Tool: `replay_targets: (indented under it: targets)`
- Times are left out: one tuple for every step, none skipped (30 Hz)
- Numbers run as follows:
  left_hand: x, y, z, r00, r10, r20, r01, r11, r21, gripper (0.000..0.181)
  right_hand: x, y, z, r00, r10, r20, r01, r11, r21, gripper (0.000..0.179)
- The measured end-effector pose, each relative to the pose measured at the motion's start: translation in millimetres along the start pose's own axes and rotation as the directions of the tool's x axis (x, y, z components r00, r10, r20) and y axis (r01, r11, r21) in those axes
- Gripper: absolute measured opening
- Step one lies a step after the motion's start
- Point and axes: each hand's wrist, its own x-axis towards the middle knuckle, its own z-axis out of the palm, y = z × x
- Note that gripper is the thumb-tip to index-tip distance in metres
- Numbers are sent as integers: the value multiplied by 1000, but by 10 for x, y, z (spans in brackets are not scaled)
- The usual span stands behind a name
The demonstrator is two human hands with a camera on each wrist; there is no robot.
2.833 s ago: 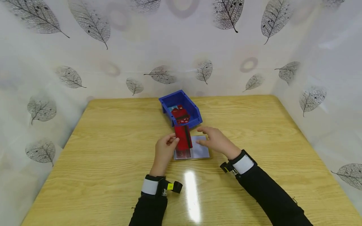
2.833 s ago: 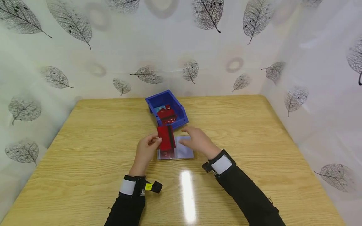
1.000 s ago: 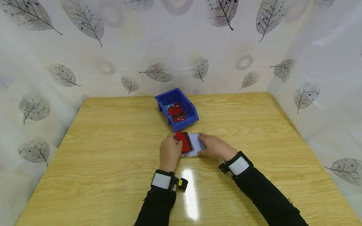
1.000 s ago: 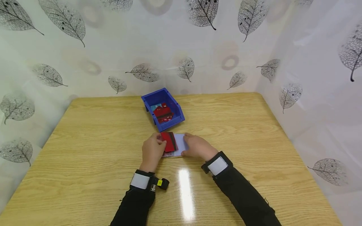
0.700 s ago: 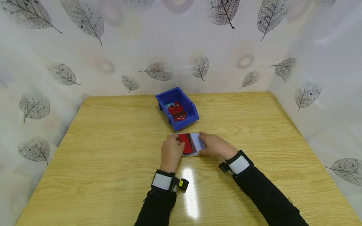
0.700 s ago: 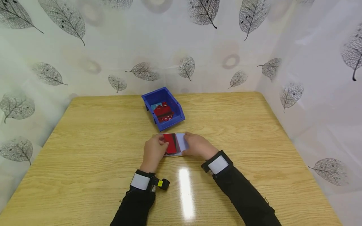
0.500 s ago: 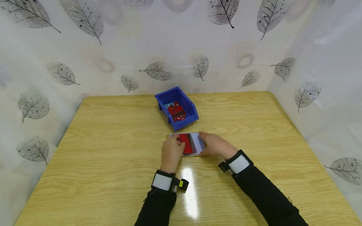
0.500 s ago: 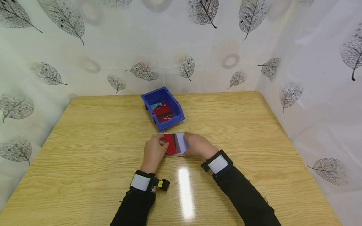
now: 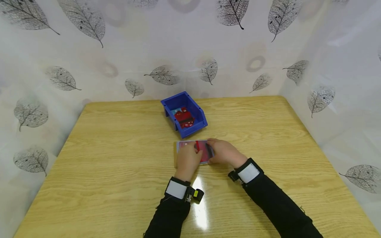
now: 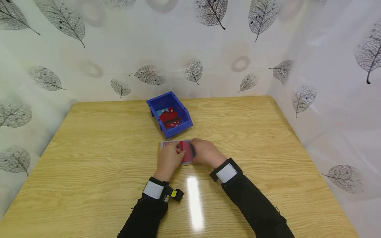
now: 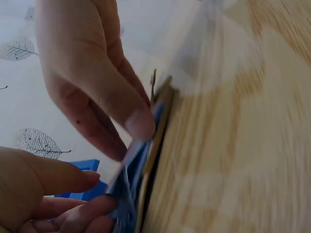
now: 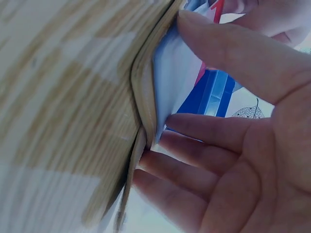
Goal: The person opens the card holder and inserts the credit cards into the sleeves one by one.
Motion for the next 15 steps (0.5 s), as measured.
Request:
replay_targets:
  targets:
    - [-2,26,4,1000,-6,11,6,1000,0,34,6,3,-2,1000,-5,-12,5,1000,0,77]
    - [-2,46,11,1000,-7,18,7,1000,-5,37,9,2,-6,1000,-9,-23,9,1000,-1,77]
    - [-1,62,19,1000,-5,20,5,1000,0,38,14,3,-8,999,-17,-35,17,1000,-5,76]
    - [-1,74,25,1000,-4,21,4,1000,3,40,21,3,-10,999,-25,-46,25,1000,-10,75]
    - [-1,82,31,1000,-2,19,2,1000,4,42,28,0,-12,998,-31,-55,30,999,-18,74]
    - [-2,86,36,1000,-1,19,1,1000,7,41,35,-5,-14,998,-35,-60,33,999,-21,73]
    - [-2,87,41,1000,3,16,-3,1000,7,40,42,-11,-14,998,-33,-62,32,999,-25,73]
    - [-1,84,46,1000,10,14,-10,1000,7,39,50,-18,-14,998,-29,-63,28,999,-29,73]
    - [0,78,50,1000,17,11,-17,1000,3,39,60,-25,-13,998,-24,-63,22,999,-32,74]
    - [0,68,52,1000,26,7,-26,1000,-5,38,70,-30,-10,998,-14,-61,11,999,-39,74]
    - [4,54,54,999,37,4,-37,999,-16,38,81,-33,-7,998,-2,-59,-1,999,-44,76]
    - [7,39,51,999,45,7,-44,999,-31,37,92,-33,-1,998,6,-57,-9,999,-52,77]
    - [10,20,45,998,54,13,-53,997,-50,37,102,-33,4,998,16,-53,-19,998,-58,78]
    - [12,-3,36,998,58,25,-56,996,-73,38,110,-32,10,999,24,-48,-27,998,-59,80]
    - [11,-31,20,997,57,43,-53,994,-98,38,117,-29,16,999,28,-44,-31,998,-61,81]
